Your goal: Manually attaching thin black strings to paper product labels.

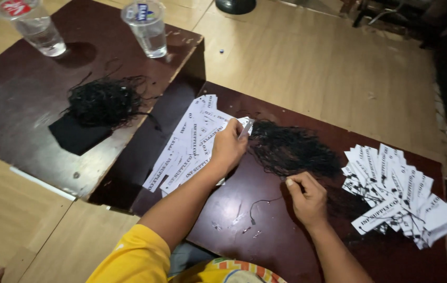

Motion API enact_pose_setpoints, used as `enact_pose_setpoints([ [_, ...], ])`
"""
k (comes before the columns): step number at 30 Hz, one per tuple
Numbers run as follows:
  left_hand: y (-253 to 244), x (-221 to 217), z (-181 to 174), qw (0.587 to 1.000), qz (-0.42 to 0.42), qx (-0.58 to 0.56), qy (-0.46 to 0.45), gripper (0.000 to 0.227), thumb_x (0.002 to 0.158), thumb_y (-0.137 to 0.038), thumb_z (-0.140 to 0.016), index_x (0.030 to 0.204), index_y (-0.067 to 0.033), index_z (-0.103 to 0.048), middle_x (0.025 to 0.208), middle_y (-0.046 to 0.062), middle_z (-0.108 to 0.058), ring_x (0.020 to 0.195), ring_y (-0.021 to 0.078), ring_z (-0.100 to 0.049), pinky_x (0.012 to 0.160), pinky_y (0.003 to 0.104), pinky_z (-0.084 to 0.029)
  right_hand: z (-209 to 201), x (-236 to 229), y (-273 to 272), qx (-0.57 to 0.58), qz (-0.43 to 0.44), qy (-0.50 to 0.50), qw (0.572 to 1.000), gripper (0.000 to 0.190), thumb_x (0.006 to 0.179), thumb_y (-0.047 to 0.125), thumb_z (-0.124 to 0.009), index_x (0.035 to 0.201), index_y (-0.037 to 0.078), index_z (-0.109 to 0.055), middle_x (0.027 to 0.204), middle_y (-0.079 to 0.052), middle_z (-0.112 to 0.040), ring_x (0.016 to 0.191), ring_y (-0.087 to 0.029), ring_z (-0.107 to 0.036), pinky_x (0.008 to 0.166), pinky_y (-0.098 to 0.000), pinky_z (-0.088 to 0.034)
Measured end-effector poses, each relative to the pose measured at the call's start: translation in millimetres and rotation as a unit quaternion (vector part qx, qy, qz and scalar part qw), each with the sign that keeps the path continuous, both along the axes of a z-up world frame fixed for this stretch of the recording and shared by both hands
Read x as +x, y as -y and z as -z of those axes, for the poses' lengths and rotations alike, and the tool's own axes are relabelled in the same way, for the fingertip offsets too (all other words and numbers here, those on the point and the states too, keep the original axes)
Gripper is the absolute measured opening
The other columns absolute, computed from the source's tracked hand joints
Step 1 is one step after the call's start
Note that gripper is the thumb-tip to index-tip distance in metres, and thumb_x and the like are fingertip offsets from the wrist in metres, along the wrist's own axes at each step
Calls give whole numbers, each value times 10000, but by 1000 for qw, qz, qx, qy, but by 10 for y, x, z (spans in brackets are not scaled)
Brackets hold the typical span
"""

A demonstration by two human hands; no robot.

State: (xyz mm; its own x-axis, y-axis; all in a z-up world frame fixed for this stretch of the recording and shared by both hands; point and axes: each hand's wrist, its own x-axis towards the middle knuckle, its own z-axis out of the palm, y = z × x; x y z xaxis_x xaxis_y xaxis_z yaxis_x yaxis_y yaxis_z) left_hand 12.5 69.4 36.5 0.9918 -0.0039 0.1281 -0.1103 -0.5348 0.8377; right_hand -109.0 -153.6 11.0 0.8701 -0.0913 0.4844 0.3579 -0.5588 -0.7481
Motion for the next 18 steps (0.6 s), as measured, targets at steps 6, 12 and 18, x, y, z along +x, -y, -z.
enact_pose_setpoints([
  [6, 217, -90, -182, 992, 37, 82, -92, 489, 939, -635, -526, 1069, -193, -689, 988, 128, -756, 1020, 370, -729, 921, 476, -543, -56, 9, -13, 7, 4, -7, 1000, 95, 927, 74, -710, 854, 84, -770, 615, -76, -614, 622, -258, -641, 638, -401, -535],
  [12, 512, -263, -112, 991, 68, 56, -97, 316, 906, -396, -624, 1099, -147, -640, 957, 161, -748, 1016, 413, -721, 894, 526, -539, -68, 19, 5, 29, 14, -23, 999, 80, 932, 49, -695, 887, 61, -760, 622, -101, -624, 614, -259, -637, 633, -409, -529],
  [18, 789, -437, 114, 971, 168, -108, -129, 269, 902, -134, -613, 1163, -71, -593, 800, 181, -749, 758, 361, -761, 777, 470, -561, 34, 41, 55, 78, 54, -3, 995, 90, 960, 40, -661, 930, 21, -744, 690, -111, -670, 608, -229, -661, 635, -378, -545],
])
